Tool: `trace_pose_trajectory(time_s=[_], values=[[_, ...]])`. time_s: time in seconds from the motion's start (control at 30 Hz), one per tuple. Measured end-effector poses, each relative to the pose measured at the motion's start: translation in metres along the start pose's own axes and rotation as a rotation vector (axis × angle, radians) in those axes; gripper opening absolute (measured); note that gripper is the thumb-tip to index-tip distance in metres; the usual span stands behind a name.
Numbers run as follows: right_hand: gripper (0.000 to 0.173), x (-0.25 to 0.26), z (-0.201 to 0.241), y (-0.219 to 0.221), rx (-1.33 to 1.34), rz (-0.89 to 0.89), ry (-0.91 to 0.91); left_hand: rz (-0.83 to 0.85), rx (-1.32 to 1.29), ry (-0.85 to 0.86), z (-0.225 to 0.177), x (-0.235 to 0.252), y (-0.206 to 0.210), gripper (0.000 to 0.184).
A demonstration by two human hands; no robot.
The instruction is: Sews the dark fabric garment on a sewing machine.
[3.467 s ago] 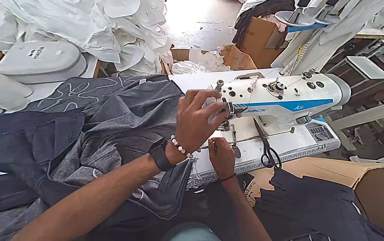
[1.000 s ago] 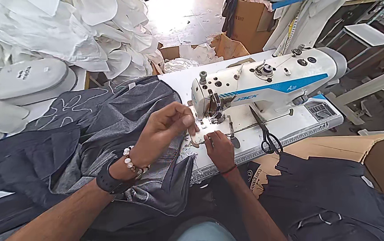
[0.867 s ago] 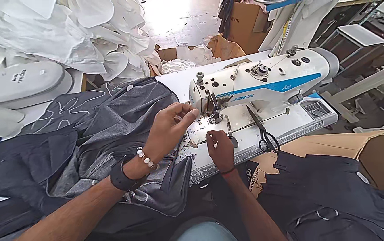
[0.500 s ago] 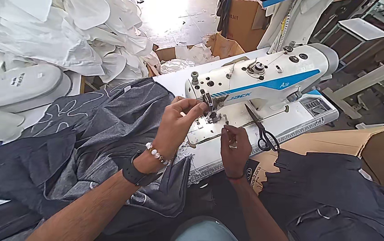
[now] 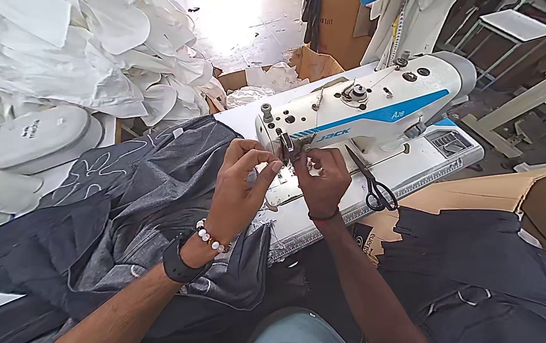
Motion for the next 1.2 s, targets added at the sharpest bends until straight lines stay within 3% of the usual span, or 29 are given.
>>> trace_pose_trajectory(time_s=[0.1, 0.27, 0.37, 0.43, 0.53, 0.63, 0.7, 0.8, 0.9, 1.07, 1.13, 1.2], values=[[0.009, -0.007, -0.008, -0.006, 0.182, -0.002, 0.159, 0.009, 0.018, 0.0, 0.003, 0.005, 0.008, 0.019], [0.008, -0.03, -0.002, -0.006, 0.33, 0.177, 0.032, 0.052, -0.146, 0.07, 0.007, 0.007, 0.006, 0.018], [0.021, -0.039, 0.004, -0.011, 0.361, 0.16, 0.109, 0.209, -0.364, 0.177, 0.008, 0.0, -0.009, 0.02], [0.022, -0.049, 0.007, -0.018, 0.383, 0.172, 0.23, 0.379, -0.464, 0.135, 0.013, -0.012, -0.019, 0.02], [0.018, -0.057, 0.013, -0.028, 0.593, 0.307, 0.416, 0.725, -0.499, -0.114, 0.029, -0.043, -0.016, 0.027], [0.033, -0.043, 0.024, -0.039, 1.049, 0.541, 0.554, 1.149, -0.373, -0.333, 0.054, -0.102, 0.002, 0.028], [0.032, -0.033, 0.035, -0.042, 1.183, 0.587, 0.566, 1.344, -0.197, -0.38, 0.068, -0.14, 0.012, 0.026], [0.024, -0.027, 0.038, -0.027, 0.969, 0.636, 0.7, 1.508, -0.081, -0.406, 0.072, -0.167, 0.019, 0.026], [0.031, -0.033, 0.025, 0.008, 0.875, 0.683, 0.9, 1.547, -0.268, -0.456, 0.062, -0.163, 0.011, 0.024], [0.031, -0.048, 0.008, 0.019, 0.778, 0.388, 0.886, 1.569, -0.681, -0.592, 0.05, -0.153, -0.006, 0.024], [0.027, -0.055, -0.003, 0.015, 0.77, 0.468, 0.982, 1.587, -0.713, -0.589, 0.051, -0.156, -0.01, 0.025], [0.028, -0.058, -0.01, 0.015, 0.759, 0.689, 0.997, 1.618, -0.745, -0.595, 0.051, -0.159, -0.011, 0.026]])
Point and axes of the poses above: each hand's wrist, its own x-axis towards the middle knuckle, its own y-axis out of the palm, z = x × y, the point moved 2 cm from there along x, towards the middle knuckle, and after that the axes turned 13 degrees about -y, right-handed, at the moved point
